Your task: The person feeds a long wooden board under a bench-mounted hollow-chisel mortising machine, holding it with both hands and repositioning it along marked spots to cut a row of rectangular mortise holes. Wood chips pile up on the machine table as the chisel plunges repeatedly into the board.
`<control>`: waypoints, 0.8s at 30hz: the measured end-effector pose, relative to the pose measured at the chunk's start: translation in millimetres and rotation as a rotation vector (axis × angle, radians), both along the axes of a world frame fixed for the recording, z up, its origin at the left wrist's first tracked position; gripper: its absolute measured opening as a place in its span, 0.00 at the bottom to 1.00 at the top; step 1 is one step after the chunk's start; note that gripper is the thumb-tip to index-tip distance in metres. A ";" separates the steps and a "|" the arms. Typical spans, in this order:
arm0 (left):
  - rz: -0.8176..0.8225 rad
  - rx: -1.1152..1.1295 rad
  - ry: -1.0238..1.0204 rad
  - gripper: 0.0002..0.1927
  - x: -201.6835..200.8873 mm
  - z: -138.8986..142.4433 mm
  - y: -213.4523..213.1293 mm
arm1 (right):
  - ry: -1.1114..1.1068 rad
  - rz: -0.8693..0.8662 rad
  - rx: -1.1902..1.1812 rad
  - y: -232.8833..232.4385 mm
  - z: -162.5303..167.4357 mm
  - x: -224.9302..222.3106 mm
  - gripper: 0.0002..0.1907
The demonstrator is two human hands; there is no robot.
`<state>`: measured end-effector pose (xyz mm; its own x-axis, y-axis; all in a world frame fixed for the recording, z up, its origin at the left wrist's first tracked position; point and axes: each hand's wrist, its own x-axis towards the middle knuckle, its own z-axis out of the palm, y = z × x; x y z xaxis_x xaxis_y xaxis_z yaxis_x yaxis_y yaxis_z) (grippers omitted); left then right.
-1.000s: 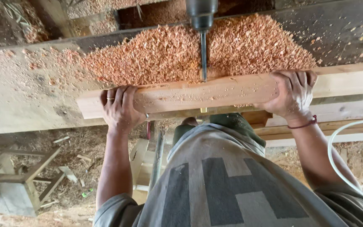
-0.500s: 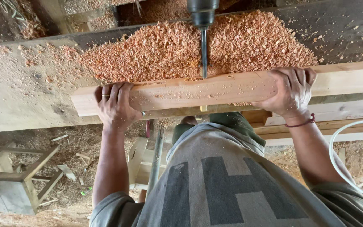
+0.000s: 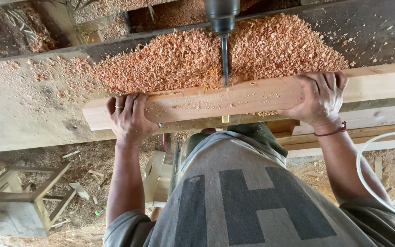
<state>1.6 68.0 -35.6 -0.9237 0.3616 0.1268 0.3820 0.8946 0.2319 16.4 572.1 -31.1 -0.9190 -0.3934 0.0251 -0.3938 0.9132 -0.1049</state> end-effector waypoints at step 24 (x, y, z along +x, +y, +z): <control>0.002 0.036 0.007 0.14 -28.9 7.5 0.6 | 0.027 -0.018 -0.001 -3.4 -2.2 -15.8 0.49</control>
<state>-27.3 68.7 -28.0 -0.9235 0.3549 0.1458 0.3819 0.8866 0.2610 0.6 568.7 -33.4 -0.9249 -0.3770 0.0505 -0.3802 0.9200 -0.0953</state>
